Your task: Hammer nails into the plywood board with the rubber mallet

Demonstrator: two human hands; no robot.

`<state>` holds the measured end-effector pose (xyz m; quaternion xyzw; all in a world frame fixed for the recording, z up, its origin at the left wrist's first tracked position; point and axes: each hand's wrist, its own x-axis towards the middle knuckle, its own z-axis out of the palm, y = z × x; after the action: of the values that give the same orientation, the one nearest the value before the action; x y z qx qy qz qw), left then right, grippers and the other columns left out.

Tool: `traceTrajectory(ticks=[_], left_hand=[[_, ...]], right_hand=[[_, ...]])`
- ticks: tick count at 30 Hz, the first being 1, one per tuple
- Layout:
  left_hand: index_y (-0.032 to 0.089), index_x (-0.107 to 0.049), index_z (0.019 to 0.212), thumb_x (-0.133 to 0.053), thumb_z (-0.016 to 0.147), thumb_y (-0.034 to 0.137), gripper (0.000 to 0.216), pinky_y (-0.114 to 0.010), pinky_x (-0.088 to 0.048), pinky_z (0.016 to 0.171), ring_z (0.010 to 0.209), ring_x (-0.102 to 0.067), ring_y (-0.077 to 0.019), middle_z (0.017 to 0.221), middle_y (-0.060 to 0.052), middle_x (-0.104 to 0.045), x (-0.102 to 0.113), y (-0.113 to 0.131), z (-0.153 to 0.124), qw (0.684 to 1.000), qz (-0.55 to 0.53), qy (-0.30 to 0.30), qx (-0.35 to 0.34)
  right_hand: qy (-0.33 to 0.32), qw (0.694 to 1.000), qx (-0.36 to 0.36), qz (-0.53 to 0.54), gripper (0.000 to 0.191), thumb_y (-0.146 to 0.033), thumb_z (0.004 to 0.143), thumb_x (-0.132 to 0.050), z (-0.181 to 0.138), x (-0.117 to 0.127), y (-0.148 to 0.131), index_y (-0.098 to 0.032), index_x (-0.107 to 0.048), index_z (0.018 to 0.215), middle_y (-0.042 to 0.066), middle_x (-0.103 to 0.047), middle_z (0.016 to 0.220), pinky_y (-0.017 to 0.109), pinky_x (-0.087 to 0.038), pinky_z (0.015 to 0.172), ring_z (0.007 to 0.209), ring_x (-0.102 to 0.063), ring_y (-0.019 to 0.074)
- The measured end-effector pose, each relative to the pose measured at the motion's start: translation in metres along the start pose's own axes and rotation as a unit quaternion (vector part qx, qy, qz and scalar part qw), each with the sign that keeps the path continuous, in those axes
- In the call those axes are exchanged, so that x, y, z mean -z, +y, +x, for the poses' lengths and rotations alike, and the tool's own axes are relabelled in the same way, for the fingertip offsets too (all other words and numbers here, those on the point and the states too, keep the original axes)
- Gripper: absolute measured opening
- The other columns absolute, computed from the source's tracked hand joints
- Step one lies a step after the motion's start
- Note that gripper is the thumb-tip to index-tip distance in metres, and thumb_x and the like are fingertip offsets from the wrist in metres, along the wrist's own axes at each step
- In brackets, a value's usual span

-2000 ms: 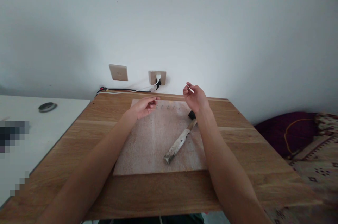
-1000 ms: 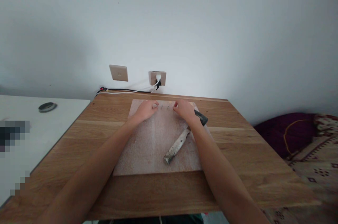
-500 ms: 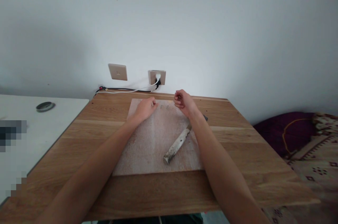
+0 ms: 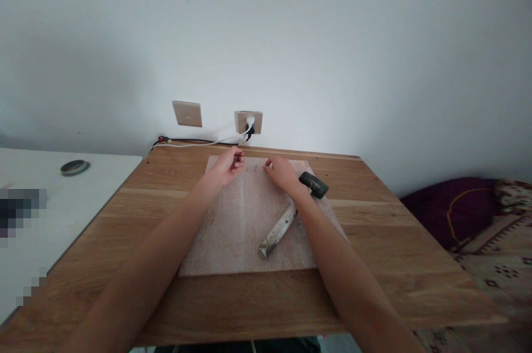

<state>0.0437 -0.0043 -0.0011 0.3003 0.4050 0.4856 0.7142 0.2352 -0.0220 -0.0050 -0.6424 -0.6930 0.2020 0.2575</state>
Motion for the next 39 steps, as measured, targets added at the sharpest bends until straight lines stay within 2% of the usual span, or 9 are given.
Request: traceTrajectory(ticks=[4,10,14,17,20,25,28,33,39], left_hand=[[0.019,-0.054,0.064,-0.058,0.082,0.020,0.018,-0.020,-0.023,0.040,0.044,-0.035,-0.0076,0.058,0.002,-0.049,-0.004,-0.006,0.002,0.976,0.198,0.025,-0.082],[0.018,-0.078,0.088,-0.067,0.080,0.017,0.014,-0.032,-0.051,0.082,0.084,-0.068,-0.0227,0.083,-0.006,-0.074,-0.010,-0.018,0.006,0.747,0.621,0.027,-0.234],[0.021,-0.080,0.092,-0.066,0.082,0.014,0.018,-0.035,-0.050,0.091,0.095,-0.070,-0.0264,0.093,-0.009,-0.078,-0.010,-0.023,0.006,0.701,0.669,0.007,-0.249],[0.023,-0.074,0.078,-0.069,0.080,0.016,0.008,-0.036,-0.049,0.088,0.091,-0.069,-0.0279,0.084,-0.009,-0.075,-0.011,-0.023,0.007,0.715,0.647,0.014,-0.265],[0.023,-0.059,0.058,-0.072,0.072,0.013,0.022,-0.034,-0.047,0.081,0.088,-0.066,-0.0291,0.067,-0.007,-0.064,-0.017,-0.019,0.009,0.745,0.614,0.017,-0.262],[0.023,-0.044,0.050,-0.067,0.075,0.016,0.034,-0.026,-0.035,0.055,0.058,-0.049,-0.0173,0.051,0.002,-0.039,-0.032,-0.016,0.005,0.917,0.379,0.000,-0.126],[0.022,-0.042,0.055,-0.052,0.085,0.021,0.031,-0.022,-0.021,0.041,0.041,-0.026,-0.0094,0.049,0.006,-0.027,-0.035,-0.020,-0.009,0.982,0.184,-0.035,0.016],[0.020,-0.048,0.068,-0.043,0.092,0.020,0.025,-0.018,-0.020,0.033,0.036,-0.029,-0.0074,0.050,0.006,-0.034,-0.035,-0.026,-0.033,0.982,-0.130,0.002,0.138],[0.014,-0.060,0.094,-0.042,0.102,0.028,0.024,-0.027,-0.060,0.060,0.068,-0.067,-0.0193,0.073,-0.010,-0.064,-0.041,-0.030,-0.044,0.972,-0.202,0.051,0.107]], right_hand=[[0.021,0.996,0.006,0.086,0.009,-0.014,0.083,-0.068,0.006,0.006,-0.003,-0.019,-0.069,0.075,0.008,-0.073,0.082,0.034,-0.046,0.091,0.093,-0.067,0.0244],[0.056,0.952,-0.012,0.301,0.025,-0.036,0.094,-0.048,0.015,0.025,-0.007,-0.025,-0.048,0.072,-0.009,-0.031,0.053,0.024,-0.033,0.049,0.047,-0.033,0.0126],[0.039,0.911,-0.021,0.411,0.029,-0.044,0.091,-0.043,0.014,0.038,-0.007,-0.028,-0.033,0.068,-0.012,-0.017,0.053,0.022,-0.021,0.039,0.043,-0.017,0.0111],[0.023,0.899,-0.021,0.437,0.030,-0.047,0.090,-0.040,0.011,0.041,-0.008,-0.028,-0.033,0.067,-0.012,-0.017,0.053,0.022,-0.019,0.037,0.042,-0.015,0.0111],[0.005,0.909,-0.020,0.416,0.033,-0.049,0.091,-0.038,0.010,0.039,-0.009,-0.028,-0.033,0.066,-0.012,-0.015,0.052,0.022,-0.019,0.038,0.043,-0.013,0.0115],[-0.018,0.960,-0.008,0.279,0.038,-0.044,0.092,-0.050,0.008,0.032,-0.012,-0.026,-0.039,0.061,-0.009,-0.026,0.049,0.025,-0.022,0.048,0.046,-0.024,0.0114],[-0.030,0.986,0.021,0.165,0.038,-0.032,0.088,-0.061,0.005,0.031,-0.017,-0.023,-0.045,0.054,-0.005,-0.041,0.053,0.027,-0.027,0.058,0.058,-0.039,0.0135],[-0.054,0.997,0.060,0.015,0.029,-0.020,0.086,-0.063,-0.002,0.033,-0.022,-0.020,-0.055,0.058,0.001,-0.060,0.066,0.028,-0.031,0.067,0.070,-0.051,0.0167],[-0.062,0.990,0.077,-0.097,0.024,-0.019,0.092,-0.057,-0.009,0.042,-0.022,-0.017,-0.069,0.072,0.011,-0.075,0.084,0.029,-0.039,0.073,0.079,-0.063,0.0223]])
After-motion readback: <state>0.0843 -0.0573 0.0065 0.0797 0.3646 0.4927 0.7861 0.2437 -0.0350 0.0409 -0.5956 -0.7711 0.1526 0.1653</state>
